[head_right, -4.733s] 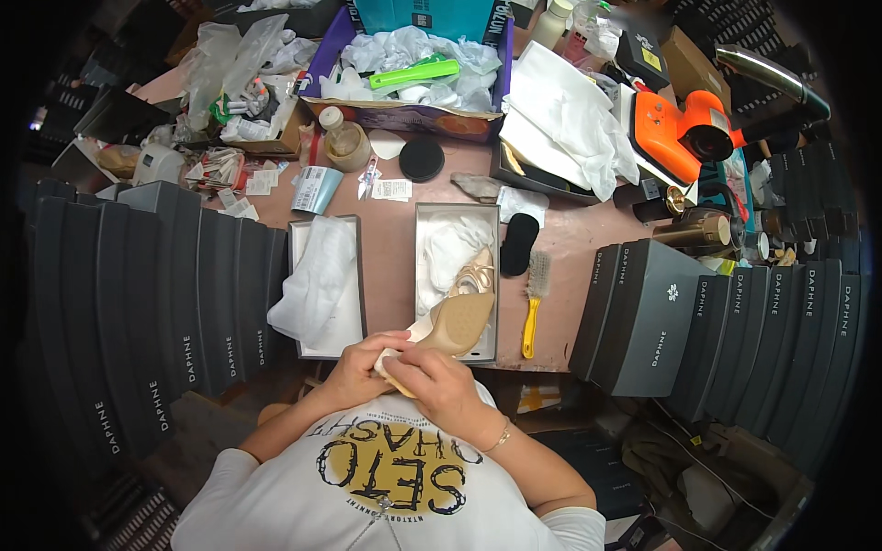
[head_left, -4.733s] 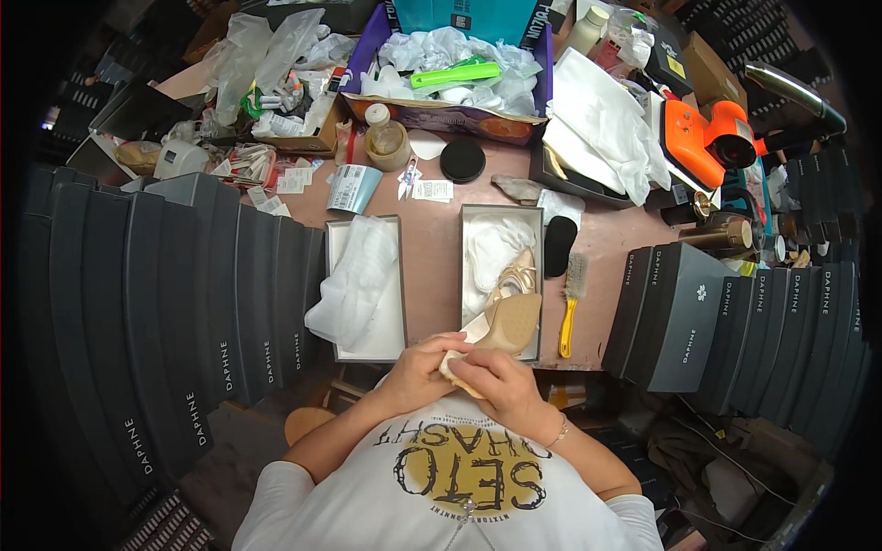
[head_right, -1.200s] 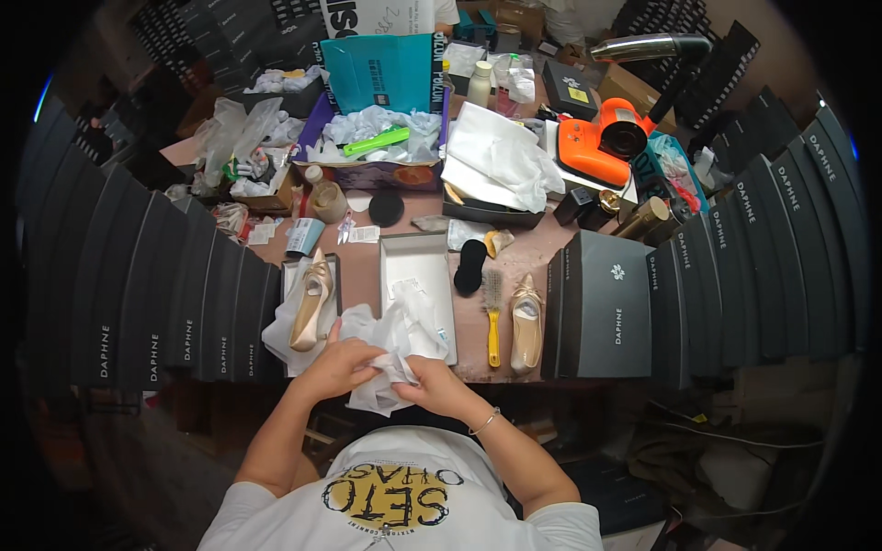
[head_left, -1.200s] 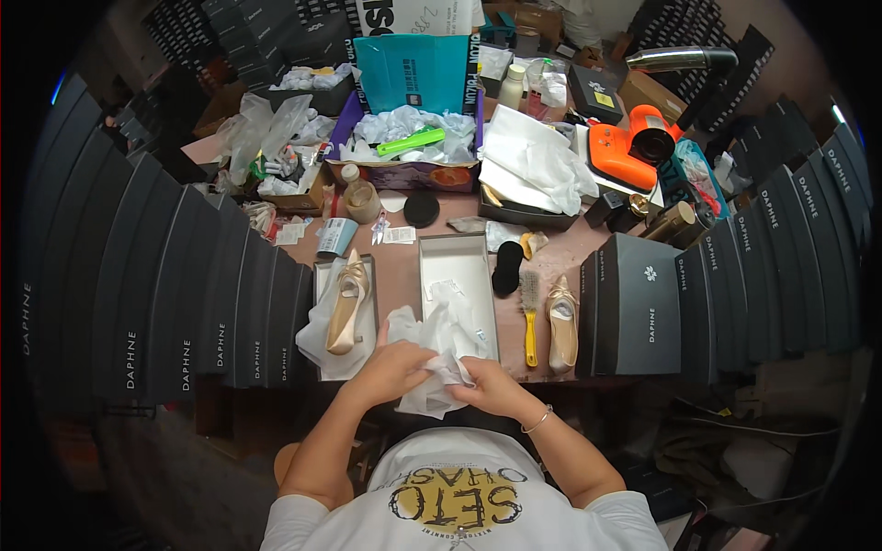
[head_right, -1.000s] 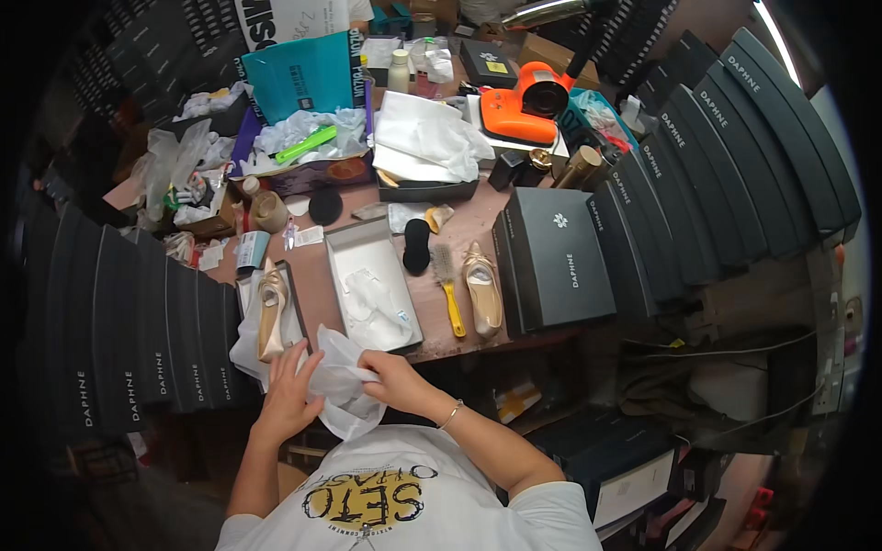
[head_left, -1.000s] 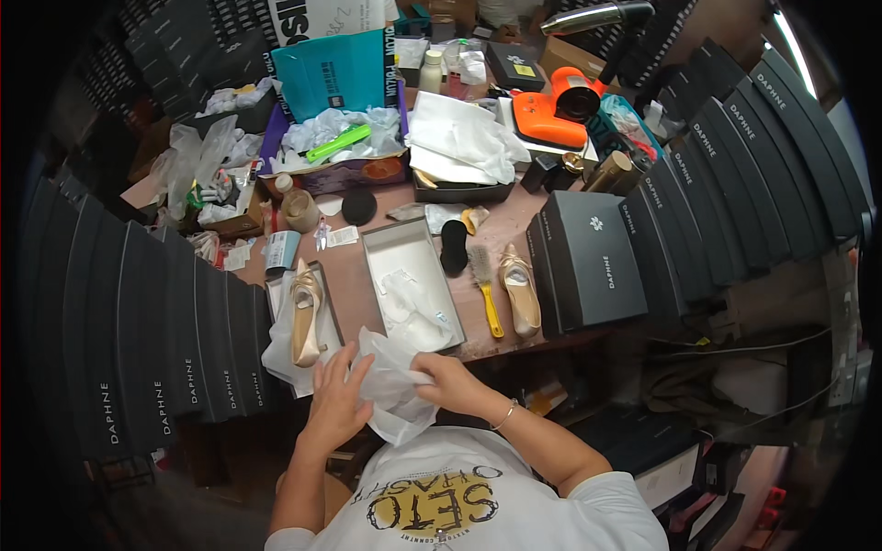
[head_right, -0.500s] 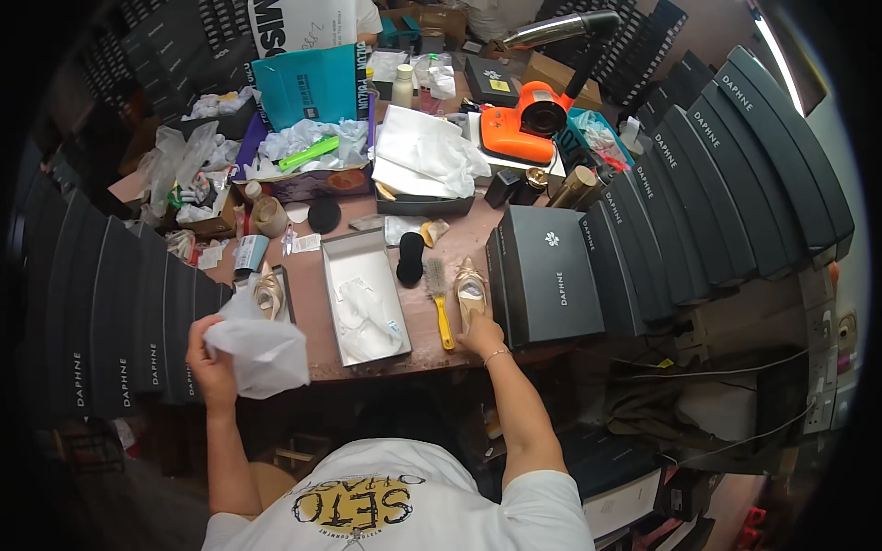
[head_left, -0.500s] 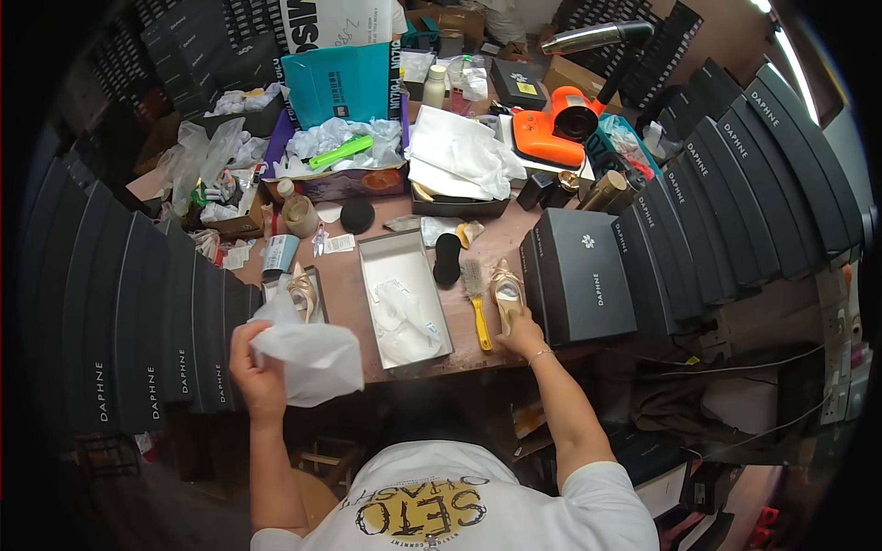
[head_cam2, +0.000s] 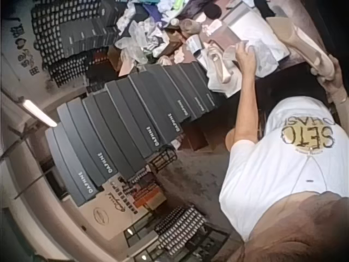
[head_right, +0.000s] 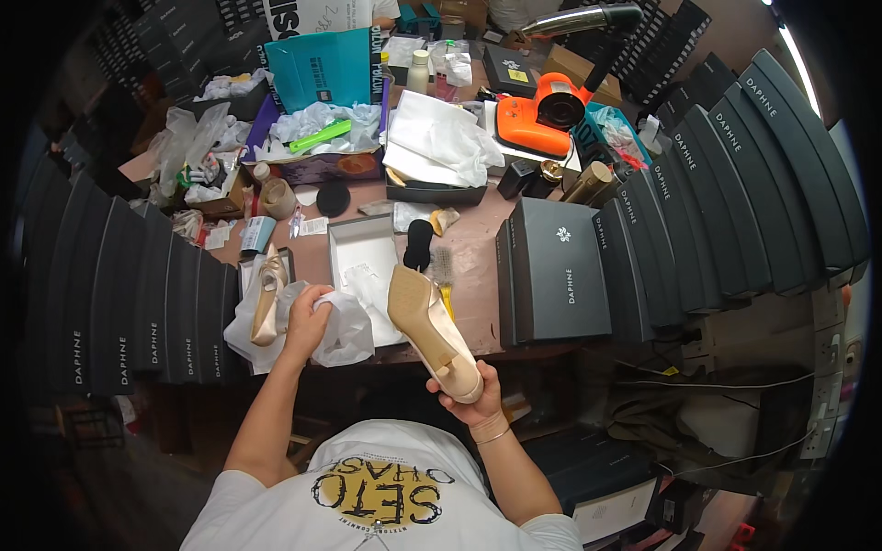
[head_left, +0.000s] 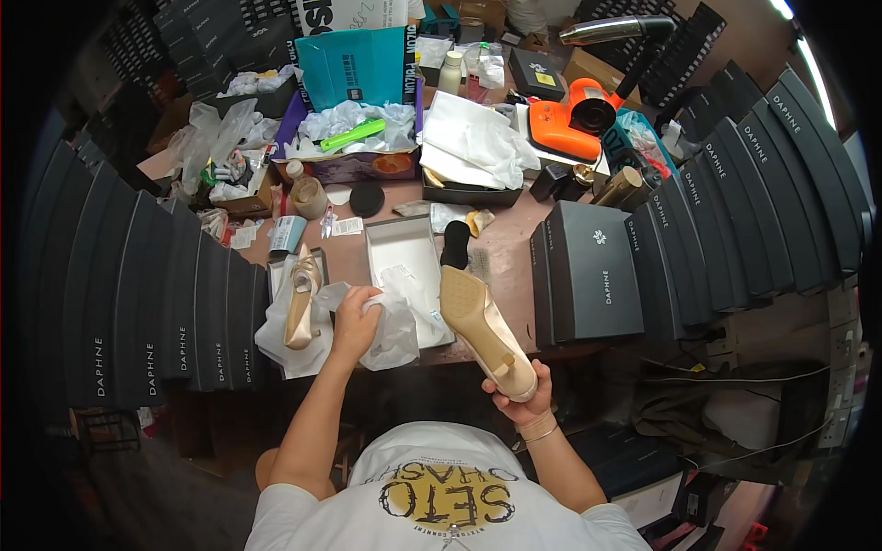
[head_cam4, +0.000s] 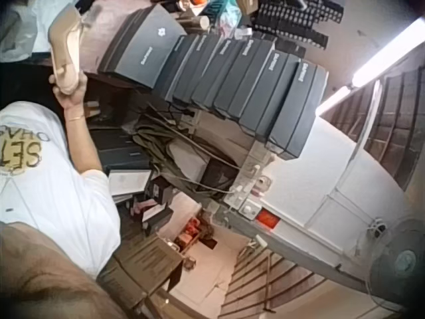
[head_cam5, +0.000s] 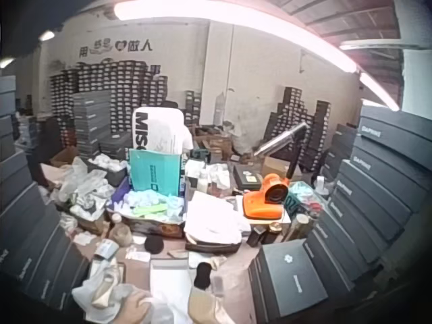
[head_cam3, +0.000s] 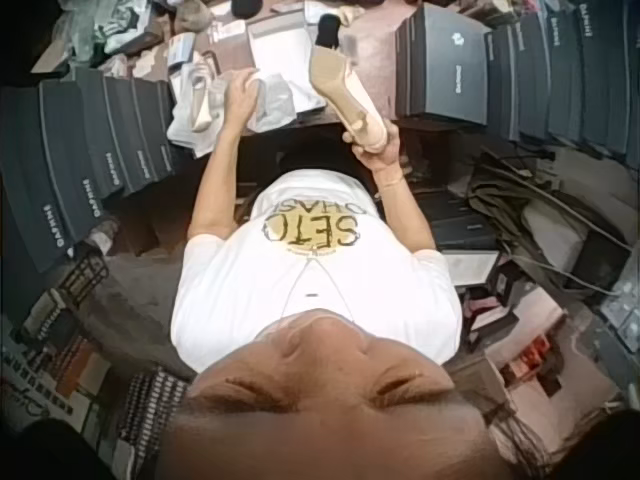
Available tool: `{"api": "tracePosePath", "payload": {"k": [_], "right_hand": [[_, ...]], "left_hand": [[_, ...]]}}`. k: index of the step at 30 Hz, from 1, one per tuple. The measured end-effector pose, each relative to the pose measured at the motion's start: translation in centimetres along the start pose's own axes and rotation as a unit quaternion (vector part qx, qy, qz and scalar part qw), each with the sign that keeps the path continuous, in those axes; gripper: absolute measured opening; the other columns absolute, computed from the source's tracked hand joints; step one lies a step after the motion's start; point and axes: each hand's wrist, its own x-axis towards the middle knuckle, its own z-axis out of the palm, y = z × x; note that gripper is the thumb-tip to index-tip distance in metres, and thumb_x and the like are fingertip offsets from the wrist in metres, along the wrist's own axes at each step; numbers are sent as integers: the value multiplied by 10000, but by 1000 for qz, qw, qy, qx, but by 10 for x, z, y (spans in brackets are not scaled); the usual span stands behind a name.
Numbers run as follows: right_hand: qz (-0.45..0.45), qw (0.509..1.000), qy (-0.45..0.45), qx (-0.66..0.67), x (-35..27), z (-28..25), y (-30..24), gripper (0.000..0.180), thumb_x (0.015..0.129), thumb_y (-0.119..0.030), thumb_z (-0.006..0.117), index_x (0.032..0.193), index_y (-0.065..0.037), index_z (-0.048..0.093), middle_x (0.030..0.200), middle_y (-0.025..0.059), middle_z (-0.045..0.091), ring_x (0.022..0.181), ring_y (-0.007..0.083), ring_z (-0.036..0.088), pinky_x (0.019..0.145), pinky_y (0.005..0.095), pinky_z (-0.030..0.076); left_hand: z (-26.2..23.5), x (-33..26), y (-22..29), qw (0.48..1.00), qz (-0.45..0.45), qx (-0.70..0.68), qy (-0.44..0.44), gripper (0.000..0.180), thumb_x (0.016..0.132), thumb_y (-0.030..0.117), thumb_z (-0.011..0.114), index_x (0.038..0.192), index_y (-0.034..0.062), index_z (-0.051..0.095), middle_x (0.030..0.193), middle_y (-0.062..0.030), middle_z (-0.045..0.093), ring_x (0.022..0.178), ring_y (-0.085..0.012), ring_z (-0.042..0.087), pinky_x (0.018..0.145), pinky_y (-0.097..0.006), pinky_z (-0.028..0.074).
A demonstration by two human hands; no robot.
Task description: Labeling a shoe box, inspecting a pair of high-heeled shoes, brushing them, and packing them into the box.
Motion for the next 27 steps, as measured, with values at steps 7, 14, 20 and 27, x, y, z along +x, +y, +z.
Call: {"api": "tracePosePath", "payload": {"k": [7,14,20,27], "right_hand": [[107,988,-79,-84,-6,23,-8,729,807,-423,638,1306,60,416,1088,229,569,851,333,634,519,316,581],[222,917,-11,-331,35,81,13,668,819,-299,673,1305,74,408,1045,163,622,881,224,664,632,312,578],[125,944,110,-284,62,68,52,413,925,-254,553,1234,8,470,1067,125,611,883,211,646,678,300,552],[-88,941,100,-312,79,73,108,483,906,-199,550,1346,-56,412,1308,111,501,1202,218,485,1039,369,376]], "left_hand": [[-5,-4,-1,998,-26,55,20,236,735,152,692,876,-38,693,943,-156,625,879,-276,613,783,-326,467],[-22,-31,35,995,9,-78,62,226,751,9,662,973,-21,688,825,-99,607,793,-198,601,715,-264,459],[-57,-72,38,994,75,30,71,341,695,-92,617,1010,17,688,772,-99,579,663,-220,573,602,-285,450],[-28,-89,91,943,331,-8,-27,423,665,27,706,1086,42,671,708,-58,567,567,-217,558,516,-325,463]]}}
